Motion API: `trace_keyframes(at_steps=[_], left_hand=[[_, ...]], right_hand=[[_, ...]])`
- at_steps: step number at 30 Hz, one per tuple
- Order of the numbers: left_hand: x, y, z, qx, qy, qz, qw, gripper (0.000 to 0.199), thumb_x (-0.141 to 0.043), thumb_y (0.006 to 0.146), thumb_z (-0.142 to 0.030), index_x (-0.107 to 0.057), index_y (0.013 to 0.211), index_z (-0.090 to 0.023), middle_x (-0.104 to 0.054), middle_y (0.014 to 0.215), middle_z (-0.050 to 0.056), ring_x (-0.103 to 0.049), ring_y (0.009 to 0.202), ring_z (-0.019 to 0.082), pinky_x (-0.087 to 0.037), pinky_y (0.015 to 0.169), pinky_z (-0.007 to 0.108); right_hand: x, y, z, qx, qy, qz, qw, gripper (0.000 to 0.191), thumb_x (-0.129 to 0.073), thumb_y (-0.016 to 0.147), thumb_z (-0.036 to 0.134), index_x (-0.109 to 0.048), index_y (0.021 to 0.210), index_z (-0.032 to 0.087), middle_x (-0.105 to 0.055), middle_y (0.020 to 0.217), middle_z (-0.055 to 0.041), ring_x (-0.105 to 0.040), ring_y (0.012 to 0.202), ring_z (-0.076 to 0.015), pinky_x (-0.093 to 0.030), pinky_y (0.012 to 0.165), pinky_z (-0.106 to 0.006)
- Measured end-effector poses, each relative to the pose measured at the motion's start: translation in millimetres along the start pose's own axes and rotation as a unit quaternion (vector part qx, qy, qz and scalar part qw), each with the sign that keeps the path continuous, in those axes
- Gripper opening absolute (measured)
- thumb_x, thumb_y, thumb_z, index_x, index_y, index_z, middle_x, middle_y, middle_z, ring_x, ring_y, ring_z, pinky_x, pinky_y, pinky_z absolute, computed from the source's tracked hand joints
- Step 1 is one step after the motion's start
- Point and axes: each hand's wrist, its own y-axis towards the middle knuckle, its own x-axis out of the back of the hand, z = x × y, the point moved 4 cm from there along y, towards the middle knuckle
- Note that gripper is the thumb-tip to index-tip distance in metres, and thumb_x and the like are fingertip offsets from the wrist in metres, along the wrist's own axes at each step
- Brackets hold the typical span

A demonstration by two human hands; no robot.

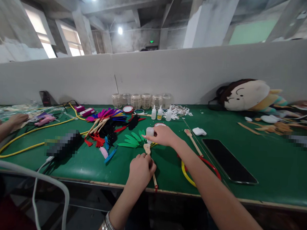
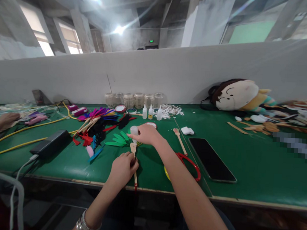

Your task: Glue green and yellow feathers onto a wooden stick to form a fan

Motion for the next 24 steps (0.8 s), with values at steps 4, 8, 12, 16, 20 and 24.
trace_keyframes(at_steps=[4, 8, 12, 16, 20, 24], left_hand=[[0.9, 0.4, 0.1, 0.002, 0.0, 0.001, 1.0, 0.016, -0.043, 0.08, -0.025, -0.056, 0.074, -0.019, -0.059, 0.076, 0.002, -0.055, 0.075, 0.016, -0.035, 0.06, 0.026], [0.8, 0.4, -0.3, 0.0, 0.001, -0.004, 1.0, 0.016, -0.043, 0.08, -0.025, -0.056, 0.075, -0.019, -0.06, 0.075, 0.001, -0.055, 0.074, 0.016, -0.035, 0.059, 0.026], [0.4, 0.2, -0.5, -0.001, 0.002, 0.0, 1.0, 0.016, -0.043, 0.08, -0.025, -0.056, 0.075, -0.019, -0.059, 0.076, 0.002, -0.055, 0.074, 0.016, -0.035, 0.059, 0.026], [0.2, -0.3, -0.1, 0.002, 0.002, 0.005, 1.0, 0.015, -0.043, 0.08, -0.024, -0.056, 0.075, -0.019, -0.059, 0.076, 0.002, -0.055, 0.075, 0.016, -0.035, 0.06, 0.026], [0.3, -0.3, 0.3, 0.002, 0.001, -0.001, 1.0, 0.016, -0.043, 0.08, -0.025, -0.056, 0.074, -0.019, -0.059, 0.075, 0.002, -0.055, 0.074, 0.016, -0.034, 0.06, 0.027], [0.5, 0.3, 0.0, 0.0, 0.0, 0.0, 1.0, 0.017, -0.042, 0.081, -0.025, -0.056, 0.074, -0.019, -0.06, 0.075, 0.002, -0.055, 0.074, 0.016, -0.034, 0.06, 0.026]], right_hand=[[0.9, -0.3, 1.7, 0.004, -0.002, 0.0, 1.0, 0.055, -0.033, 0.076, 0.065, -0.043, 0.051, 0.017, -0.05, 0.054, -0.0041, -0.039, 0.049, -0.0114, -0.019, 0.049, -0.025], [3.1, -1.1, 1.0, -0.008, -0.002, 0.001, 1.0, 0.054, -0.035, 0.075, 0.065, -0.044, 0.052, 0.017, -0.052, 0.056, -0.0046, -0.04, 0.05, -0.0115, -0.02, 0.049, -0.025], [2.5, -1.3, -0.7, -0.014, 0.005, 0.004, 1.0, 0.054, -0.035, 0.074, 0.066, -0.043, 0.052, 0.017, -0.052, 0.057, -0.0049, -0.04, 0.05, -0.0114, -0.02, 0.049, -0.025], [-1.1, -0.4, -1.3, -0.005, 0.012, 0.009, 1.0, 0.055, -0.036, 0.074, 0.065, -0.041, 0.05, 0.017, -0.05, 0.055, -0.0042, -0.038, 0.049, -0.0109, -0.019, 0.049, -0.025], [-2.7, 0.2, -1.6, -0.002, 0.015, 0.008, 1.0, 0.052, -0.038, 0.075, 0.062, -0.039, 0.049, 0.017, -0.047, 0.052, -0.0028, -0.036, 0.048, -0.0103, -0.018, 0.049, -0.026], [-2.2, -0.1, -1.3, -0.001, 0.02, 0.005, 1.0, 0.052, -0.039, 0.076, 0.061, -0.038, 0.048, 0.017, -0.046, 0.05, -0.0021, -0.035, 0.048, -0.01, -0.018, 0.049, -0.026]])
